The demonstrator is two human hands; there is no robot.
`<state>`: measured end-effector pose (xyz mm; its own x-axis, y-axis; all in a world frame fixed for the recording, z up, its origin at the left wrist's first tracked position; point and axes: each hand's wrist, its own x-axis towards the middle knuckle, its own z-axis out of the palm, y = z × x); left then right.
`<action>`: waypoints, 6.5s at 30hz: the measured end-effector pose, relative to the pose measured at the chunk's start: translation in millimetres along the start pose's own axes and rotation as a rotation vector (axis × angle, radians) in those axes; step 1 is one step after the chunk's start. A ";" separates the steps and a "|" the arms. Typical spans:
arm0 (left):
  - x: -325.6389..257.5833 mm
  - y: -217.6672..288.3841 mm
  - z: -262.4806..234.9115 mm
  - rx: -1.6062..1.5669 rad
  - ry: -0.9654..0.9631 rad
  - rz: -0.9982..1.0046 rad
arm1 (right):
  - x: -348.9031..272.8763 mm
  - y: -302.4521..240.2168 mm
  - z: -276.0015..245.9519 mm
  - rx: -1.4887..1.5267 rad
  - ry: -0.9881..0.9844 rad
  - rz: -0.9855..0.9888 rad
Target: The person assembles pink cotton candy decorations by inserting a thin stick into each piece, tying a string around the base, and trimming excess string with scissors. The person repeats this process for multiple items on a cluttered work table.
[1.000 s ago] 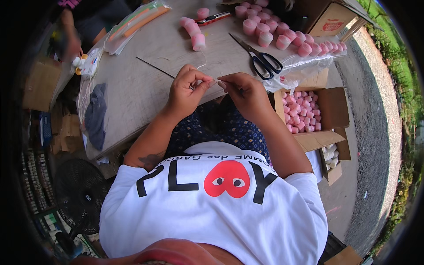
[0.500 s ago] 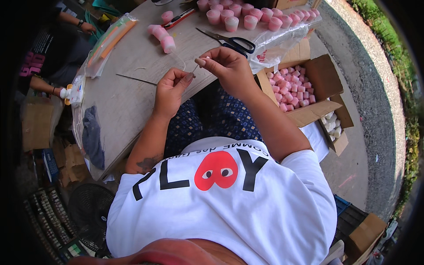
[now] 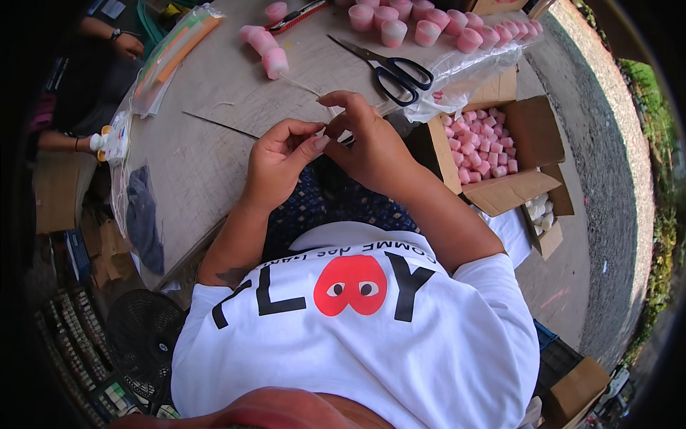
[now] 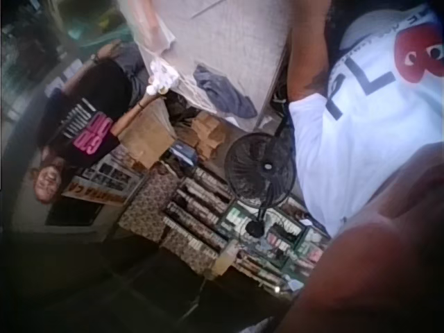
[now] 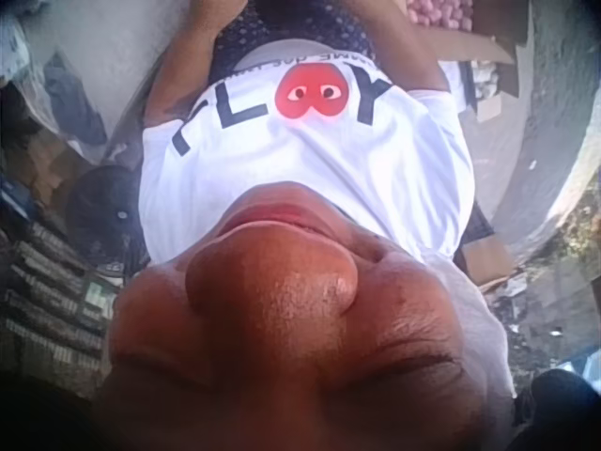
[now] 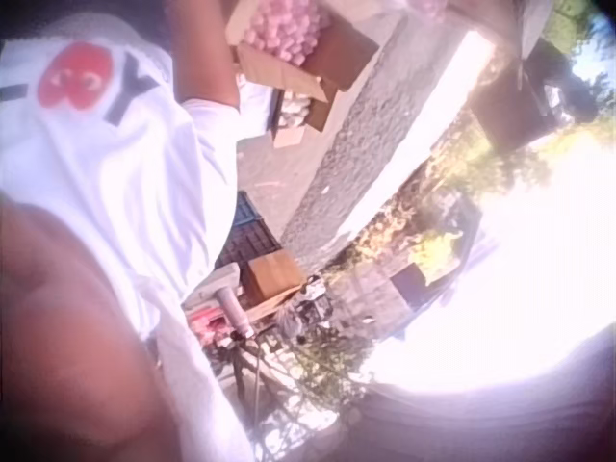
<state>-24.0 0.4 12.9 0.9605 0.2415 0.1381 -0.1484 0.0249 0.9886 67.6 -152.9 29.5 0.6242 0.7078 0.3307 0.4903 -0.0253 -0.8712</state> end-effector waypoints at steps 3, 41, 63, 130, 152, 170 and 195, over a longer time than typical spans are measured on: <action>2.1 5.4 -3.2 0.122 0.020 0.015 | 5.8 -6.2 0.9 0.007 0.036 0.010; 16.7 31.0 -10.1 0.759 -0.042 0.636 | 0.5 -6.6 -0.1 -0.676 0.048 -0.299; 12.4 8.3 4.1 -0.321 -0.001 -0.050 | 18.5 -11.5 -14.3 -0.372 0.027 -0.322; 10.2 7.2 -0.5 -0.033 0.088 0.227 | 15.8 1.5 -11.1 -0.020 0.157 -0.152; 8.4 6.0 10.6 -0.125 0.166 0.259 | 11.9 -3.3 -6.2 0.109 0.128 -0.105; 6.9 5.9 14.1 -0.051 0.170 0.311 | 15.7 -4.1 -6.6 -0.332 0.265 -0.448; 2.1 7.8 0.2 0.017 -0.001 0.106 | -1.6 -14.6 -22.2 -0.341 -0.013 -0.311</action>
<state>-23.0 0.9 20.9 0.9401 0.2405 0.2417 -0.2449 -0.0168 0.9694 73.0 -169.3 49.7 0.4091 0.7273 0.5510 0.8265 -0.0395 -0.5615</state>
